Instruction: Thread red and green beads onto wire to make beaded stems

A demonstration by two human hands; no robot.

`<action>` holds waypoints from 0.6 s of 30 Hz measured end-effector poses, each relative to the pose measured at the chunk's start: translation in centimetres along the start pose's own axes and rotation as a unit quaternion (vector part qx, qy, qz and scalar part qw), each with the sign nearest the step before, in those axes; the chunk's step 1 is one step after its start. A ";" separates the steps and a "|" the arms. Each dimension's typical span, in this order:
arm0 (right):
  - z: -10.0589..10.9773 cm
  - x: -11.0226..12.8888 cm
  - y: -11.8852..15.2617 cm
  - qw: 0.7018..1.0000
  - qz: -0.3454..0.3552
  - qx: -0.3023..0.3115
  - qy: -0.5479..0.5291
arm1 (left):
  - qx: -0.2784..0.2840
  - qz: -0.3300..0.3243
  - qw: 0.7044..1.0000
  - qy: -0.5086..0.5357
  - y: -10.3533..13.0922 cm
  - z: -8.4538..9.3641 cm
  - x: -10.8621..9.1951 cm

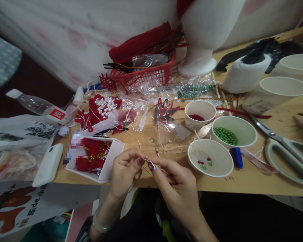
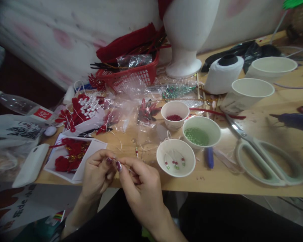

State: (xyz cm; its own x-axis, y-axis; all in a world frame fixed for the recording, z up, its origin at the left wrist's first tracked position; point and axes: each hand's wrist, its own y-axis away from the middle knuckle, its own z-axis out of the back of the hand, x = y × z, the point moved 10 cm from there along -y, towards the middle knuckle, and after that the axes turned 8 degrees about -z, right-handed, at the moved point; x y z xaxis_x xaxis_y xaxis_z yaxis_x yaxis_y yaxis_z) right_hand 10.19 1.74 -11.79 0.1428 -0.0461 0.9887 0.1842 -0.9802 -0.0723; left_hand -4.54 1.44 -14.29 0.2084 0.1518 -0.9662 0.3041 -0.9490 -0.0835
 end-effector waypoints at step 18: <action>-0.3 -0.7 0.1 0.999 -0.024 0.017 0.012 | 0.024 -0.055 0.996 -0.072 0.4 1.0 -0.8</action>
State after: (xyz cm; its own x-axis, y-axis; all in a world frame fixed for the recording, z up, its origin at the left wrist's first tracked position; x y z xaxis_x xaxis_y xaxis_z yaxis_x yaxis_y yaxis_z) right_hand 9.85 1.61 -12.41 0.1092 -0.0038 0.9940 0.2239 -0.9742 -0.0283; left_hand -5.48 0.67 -13.79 0.0395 0.2173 -0.9753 0.2730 -0.9413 -0.1987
